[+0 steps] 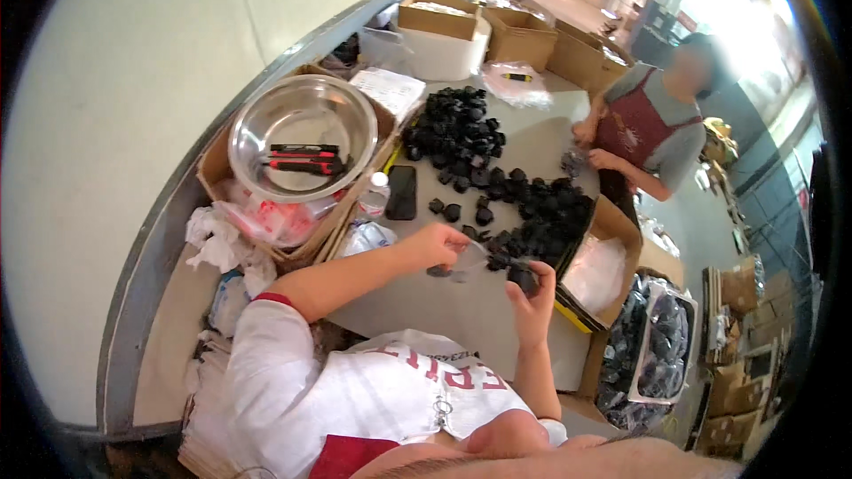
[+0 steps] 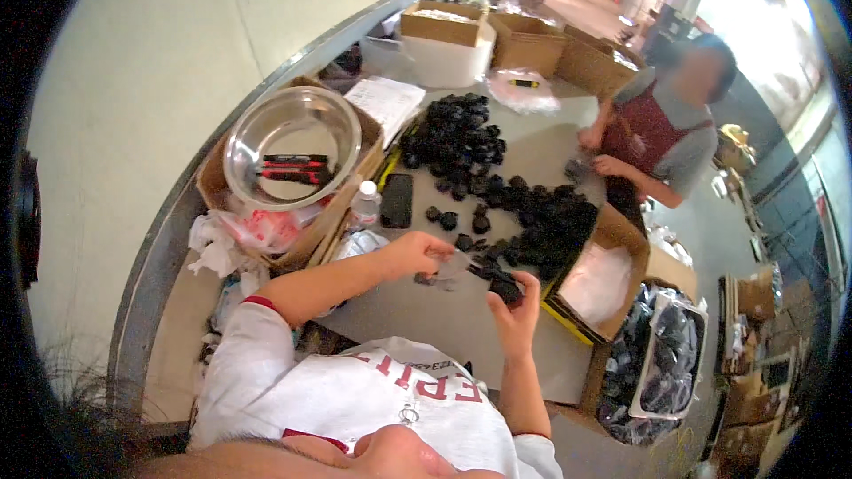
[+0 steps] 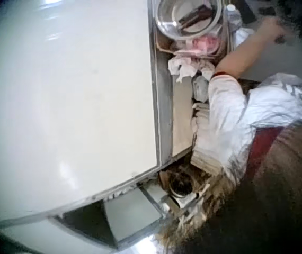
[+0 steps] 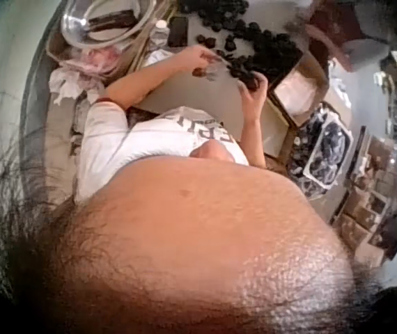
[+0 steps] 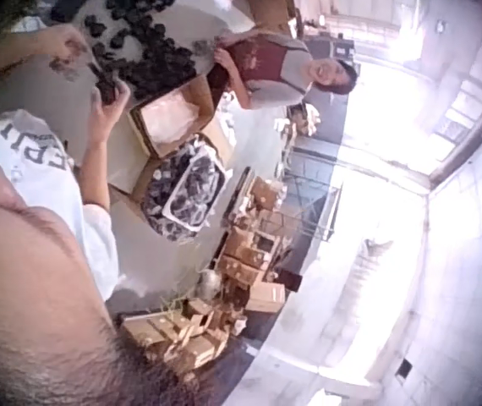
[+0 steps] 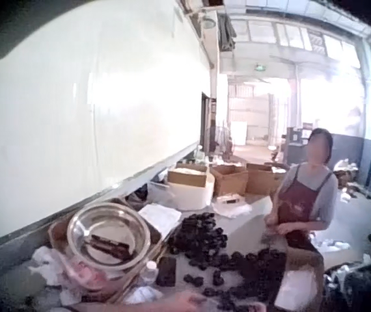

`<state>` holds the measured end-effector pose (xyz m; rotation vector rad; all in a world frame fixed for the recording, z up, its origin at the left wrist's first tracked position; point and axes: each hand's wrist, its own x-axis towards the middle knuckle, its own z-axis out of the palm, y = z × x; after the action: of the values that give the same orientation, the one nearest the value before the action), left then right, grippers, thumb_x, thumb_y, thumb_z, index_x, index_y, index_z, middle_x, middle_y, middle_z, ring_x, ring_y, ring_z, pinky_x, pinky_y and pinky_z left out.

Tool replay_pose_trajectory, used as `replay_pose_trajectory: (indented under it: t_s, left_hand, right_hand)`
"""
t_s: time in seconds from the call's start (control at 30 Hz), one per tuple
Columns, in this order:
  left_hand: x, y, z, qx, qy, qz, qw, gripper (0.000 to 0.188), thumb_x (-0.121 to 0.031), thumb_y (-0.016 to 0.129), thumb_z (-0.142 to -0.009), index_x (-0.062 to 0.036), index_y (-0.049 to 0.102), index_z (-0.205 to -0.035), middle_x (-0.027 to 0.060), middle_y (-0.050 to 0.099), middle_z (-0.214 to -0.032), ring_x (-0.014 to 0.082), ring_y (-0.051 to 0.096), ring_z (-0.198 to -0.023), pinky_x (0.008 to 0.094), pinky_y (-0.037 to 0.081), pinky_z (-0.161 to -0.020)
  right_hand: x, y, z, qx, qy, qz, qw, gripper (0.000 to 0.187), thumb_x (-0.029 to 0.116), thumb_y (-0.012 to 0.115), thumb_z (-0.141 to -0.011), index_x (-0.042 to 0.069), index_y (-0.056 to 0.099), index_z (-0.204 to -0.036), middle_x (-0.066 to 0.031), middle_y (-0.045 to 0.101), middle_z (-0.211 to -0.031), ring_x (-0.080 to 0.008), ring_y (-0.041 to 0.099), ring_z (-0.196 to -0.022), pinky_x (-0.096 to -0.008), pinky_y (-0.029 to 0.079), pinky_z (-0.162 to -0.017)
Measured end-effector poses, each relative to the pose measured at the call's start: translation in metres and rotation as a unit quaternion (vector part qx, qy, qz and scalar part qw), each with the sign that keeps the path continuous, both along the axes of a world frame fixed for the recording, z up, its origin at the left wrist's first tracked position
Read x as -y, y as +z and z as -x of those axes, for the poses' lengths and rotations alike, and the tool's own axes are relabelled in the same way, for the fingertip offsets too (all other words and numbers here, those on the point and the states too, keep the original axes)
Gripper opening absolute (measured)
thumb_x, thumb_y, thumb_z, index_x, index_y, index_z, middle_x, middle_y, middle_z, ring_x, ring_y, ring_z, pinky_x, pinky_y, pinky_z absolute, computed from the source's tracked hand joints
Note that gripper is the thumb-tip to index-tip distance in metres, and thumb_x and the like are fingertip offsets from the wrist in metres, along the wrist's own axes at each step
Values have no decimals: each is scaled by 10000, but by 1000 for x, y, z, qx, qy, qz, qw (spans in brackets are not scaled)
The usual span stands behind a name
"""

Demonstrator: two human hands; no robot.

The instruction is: The person is seen assembling small black hardware components at a workstation.

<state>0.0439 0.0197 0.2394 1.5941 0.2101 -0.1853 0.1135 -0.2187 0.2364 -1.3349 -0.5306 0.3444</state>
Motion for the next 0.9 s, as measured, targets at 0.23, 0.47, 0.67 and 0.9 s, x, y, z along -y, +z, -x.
replay_pose_trajectory:
  t_s: [0.23, 0.47, 0.67, 0.9]
  left_hand:
    - [32, -53, 7, 51, -78, -66, 993, 587, -29, 597, -657, 39, 496, -1231, 92, 644, -967, 132, 602, -800, 282, 499, -676]
    - [36, -62, 28, -4, -32, 126, 991, 415, -19, 624, -629, 5, 599, -1042, 53, 598, -789, 119, 537, -631, 263, 429, -544]
    - [43, -30, 31, 30, 9, 59, 998, 550, -32, 602, -667, 52, 515, -1203, 148, 575, -1124, 187, 565, -978, 290, 480, -809]
    - [55, -66, 33, 180, 36, -210, 960, 549, -69, 624, -652, 50, 530, -1179, 198, 570, -1158, 276, 549, -1085, 352, 426, -929]
  right_hand:
    - [-34, -7, 9, -44, 17, -92, 995, 421, 43, 758, -689, 66, 440, -963, -57, 516, -1011, -144, 534, -812, -262, 429, -783]
    - [-41, -32, 17, 99, 55, 95, 989, 380, 40, 729, -672, 55, 519, -989, -89, 576, -1010, -189, 575, -948, -395, 419, -901]
    - [-30, -35, 19, 399, 90, 328, 851, 357, 149, 693, -729, 152, 589, -1070, -9, 612, -1024, -262, 478, -1100, -595, 88, -1034]
    - [-19, -29, 27, 548, 49, 409, 728, 126, 201, 644, -740, 173, 652, -862, -8, 573, -985, -233, 471, -1074, -601, 101, -1027]
